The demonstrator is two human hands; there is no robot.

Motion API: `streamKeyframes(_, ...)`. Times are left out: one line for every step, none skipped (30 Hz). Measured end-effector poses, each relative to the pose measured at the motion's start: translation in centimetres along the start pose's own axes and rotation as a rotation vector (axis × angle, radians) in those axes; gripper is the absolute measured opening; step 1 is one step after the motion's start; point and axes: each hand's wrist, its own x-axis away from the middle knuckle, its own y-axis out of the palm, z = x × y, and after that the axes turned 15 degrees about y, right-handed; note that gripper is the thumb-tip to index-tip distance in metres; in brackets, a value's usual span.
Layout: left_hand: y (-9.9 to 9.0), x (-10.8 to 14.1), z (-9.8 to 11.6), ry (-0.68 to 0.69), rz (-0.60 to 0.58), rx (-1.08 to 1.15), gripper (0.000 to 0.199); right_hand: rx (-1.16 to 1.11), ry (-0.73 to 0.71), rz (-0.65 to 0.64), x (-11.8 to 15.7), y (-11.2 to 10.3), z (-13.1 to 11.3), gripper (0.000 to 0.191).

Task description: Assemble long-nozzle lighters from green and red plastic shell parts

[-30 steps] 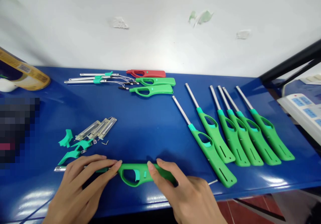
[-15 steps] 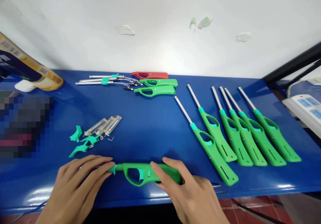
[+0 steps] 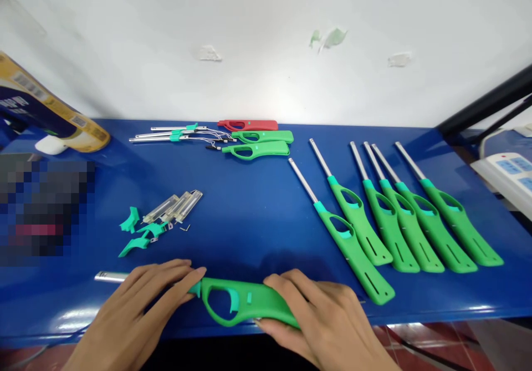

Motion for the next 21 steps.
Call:
streamKeyframes(0.0,0.2,-0.1,0.037,-0.008,-0.035,0.055,-0.019,-0.008,-0.011,-0.1,-0.2,-0.1,0.032)
streamKeyframes(0.0,0.4,-0.2,0.075,-0.011,-0.065,0.057,-0.037,-0.016,-0.021,-0.1,-0.4,-0.3,0.031)
streamKeyframes(0.0,0.6,-0.1,0.094,-0.022,-0.081,0.06,-0.057,-0.021,-0.033,-0.1,-0.6,-0.4,0.031)
streamKeyframes(-0.1,0.8,0.0,0.096,-0.039,-0.081,0.061,-0.075,-0.023,-0.047,0.0,-0.7,-0.4,0.032)
streamKeyframes(-0.2,1.0,0.1,0.092,-0.052,-0.072,0.06,-0.089,-0.026,-0.063,0.0,-0.8,-0.5,0.032)
streamKeyframes(-0.3,1.1,0.3,0.088,-0.058,-0.057,0.059,-0.101,-0.031,-0.08,0.0,-1.0,-0.5,0.032)
streamKeyframes(-0.5,1.2,0.5,0.079,-0.06,-0.038,0.057,-0.11,-0.042,-0.096,0.0,-1.2,-0.6,0.032)
streamKeyframes(-0.6,1.1,0.7,0.066,-0.052,-0.019,0.057,-0.111,-0.059,-0.101,0.0,-1.3,-0.7,0.031)
streamKeyframes(-0.8,1.0,0.7,0.06,-0.033,-0.001,0.057,-0.106,-0.079,-0.098,-0.1,-1.5,-0.8,0.031)
streamKeyframes(-1.0,0.8,0.7,0.057,-0.011,0.012,0.058,-0.098,-0.103,-0.09,-0.2,-1.8,-0.9,0.03)
streamKeyframes(-1.1,0.5,0.7,0.055,0.006,0.024,0.06,-0.085,-0.126,-0.075,-0.3,-2.0,-1.0,0.029)
streamKeyframes(-1.3,0.1,0.5,0.055,0.023,0.038,0.062,-0.067,-0.15,-0.057,-0.4,-2.1,-1.2,0.029)
streamKeyframes(-1.4,-0.4,0.4,0.056,0.046,0.052,0.062,-0.043,-0.173,-0.039,-0.5,-2.3,-1.4,0.028)
streamKeyframes(-1.5,-0.8,0.2,0.063,0.07,0.061,0.062,-0.015,-0.192,-0.023,-0.6,-2.4,-1.6,0.028)
streamKeyframes(-1.6,-1.3,0.0,0.063,0.089,0.07,0.062,0.016,-0.209,-0.01,-0.7,-2.4,-1.8,0.029)
streamKeyframes(-1.7,-1.7,-0.1,0.057,0.108,0.072,0.06,0.041,-0.222,0.005,-0.8,-2.4,-1.9,0.029)
streamKeyframes(-1.8,-2.0,-0.3,0.051,0.121,0.072,0.059,0.057,-0.228,0.012,-0.8,-2.3,-2.1,0.029)
streamKeyframes(-1.8,-2.1,-0.4,0.044,0.132,0.067,0.059,0.06,-0.225,0.019,-0.9,-2.2,-2.2,0.028)
streamKeyframes(-1.8,-2.2,-0.5,0.037,0.142,0.06,0.059,0.054,-0.207,0.018,-0.9,-2.1,-2.3,0.028)
streamKeyframes(-1.7,-2.0,-0.5,0.03,0.148,0.057,0.06,0.035,-0.182,0.013,-0.8,-2.0,-2.3,0.029)
streamKeyframes(-1.6,-1.7,-0.6,0.025,0.153,0.061,0.06,0.011,-0.148,0.011,-0.8,-1.9,-2.3,0.031)
